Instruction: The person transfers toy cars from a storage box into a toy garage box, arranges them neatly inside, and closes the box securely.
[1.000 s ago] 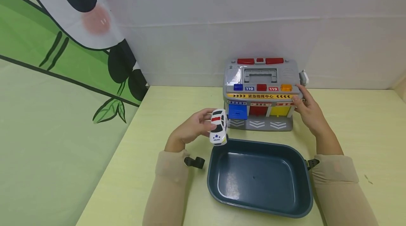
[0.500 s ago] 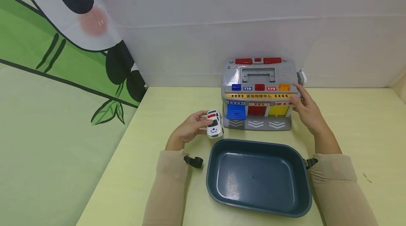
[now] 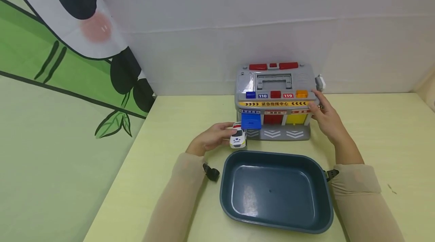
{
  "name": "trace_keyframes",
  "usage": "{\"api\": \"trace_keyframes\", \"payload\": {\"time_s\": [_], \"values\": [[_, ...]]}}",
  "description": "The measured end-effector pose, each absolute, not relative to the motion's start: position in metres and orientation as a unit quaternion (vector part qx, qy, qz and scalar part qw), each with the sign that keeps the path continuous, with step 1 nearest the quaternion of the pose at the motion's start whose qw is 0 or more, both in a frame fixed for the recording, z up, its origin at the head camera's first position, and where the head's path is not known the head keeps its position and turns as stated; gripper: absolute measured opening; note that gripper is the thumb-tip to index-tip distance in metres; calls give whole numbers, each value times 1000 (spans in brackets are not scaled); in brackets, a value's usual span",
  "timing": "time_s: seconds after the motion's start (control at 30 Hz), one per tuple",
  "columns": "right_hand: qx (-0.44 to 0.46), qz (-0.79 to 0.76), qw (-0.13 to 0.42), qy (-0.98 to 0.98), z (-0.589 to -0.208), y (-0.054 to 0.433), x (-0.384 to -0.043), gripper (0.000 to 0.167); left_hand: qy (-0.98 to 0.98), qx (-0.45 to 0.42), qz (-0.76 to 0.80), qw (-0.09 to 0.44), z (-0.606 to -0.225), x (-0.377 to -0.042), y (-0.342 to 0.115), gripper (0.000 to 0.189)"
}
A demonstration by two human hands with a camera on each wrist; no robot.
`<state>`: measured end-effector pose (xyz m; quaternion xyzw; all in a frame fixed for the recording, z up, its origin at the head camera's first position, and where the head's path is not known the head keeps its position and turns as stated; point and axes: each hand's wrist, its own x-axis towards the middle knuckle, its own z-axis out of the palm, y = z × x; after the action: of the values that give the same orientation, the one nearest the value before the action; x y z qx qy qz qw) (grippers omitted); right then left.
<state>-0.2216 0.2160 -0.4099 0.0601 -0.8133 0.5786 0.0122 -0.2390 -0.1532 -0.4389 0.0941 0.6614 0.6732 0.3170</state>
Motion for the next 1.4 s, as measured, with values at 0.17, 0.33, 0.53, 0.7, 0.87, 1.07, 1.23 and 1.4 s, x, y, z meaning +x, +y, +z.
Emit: {"api": "trace_keyframes", "payload": {"time_s": [0.17, 0.33, 0.53, 0.7, 0.87, 1.07, 1.23, 1.4], "values": [[59, 578, 10, -814, -411, 216, -222, 62, 674, 97, 657, 323, -441, -245, -143, 55], [63, 582, 11, -810, -413, 217, -224, 61, 690, 103, 638, 326, -442, -247, -135, 56], [65, 583, 14, -810, -413, 217, -224, 61, 715, 103, 610, 325, -441, -248, -127, 53], [66, 581, 15, -811, -413, 217, -223, 62, 736, 115, 588, 317, -440, -247, -120, 56], [65, 580, 17, -812, -413, 216, -222, 62, 738, 122, 588, 309, -441, -245, -114, 53], [61, 586, 13, -808, -412, 216, -222, 63, 731, 128, 600, 298, -442, -246, -107, 38], [57, 584, 14, -810, -411, 216, -221, 63, 743, 115, 595, 284, -442, -248, -104, 36], [56, 583, 15, -811, -410, 216, -221, 64, 751, 101, 590, 278, -442, -248, -103, 38]]}}
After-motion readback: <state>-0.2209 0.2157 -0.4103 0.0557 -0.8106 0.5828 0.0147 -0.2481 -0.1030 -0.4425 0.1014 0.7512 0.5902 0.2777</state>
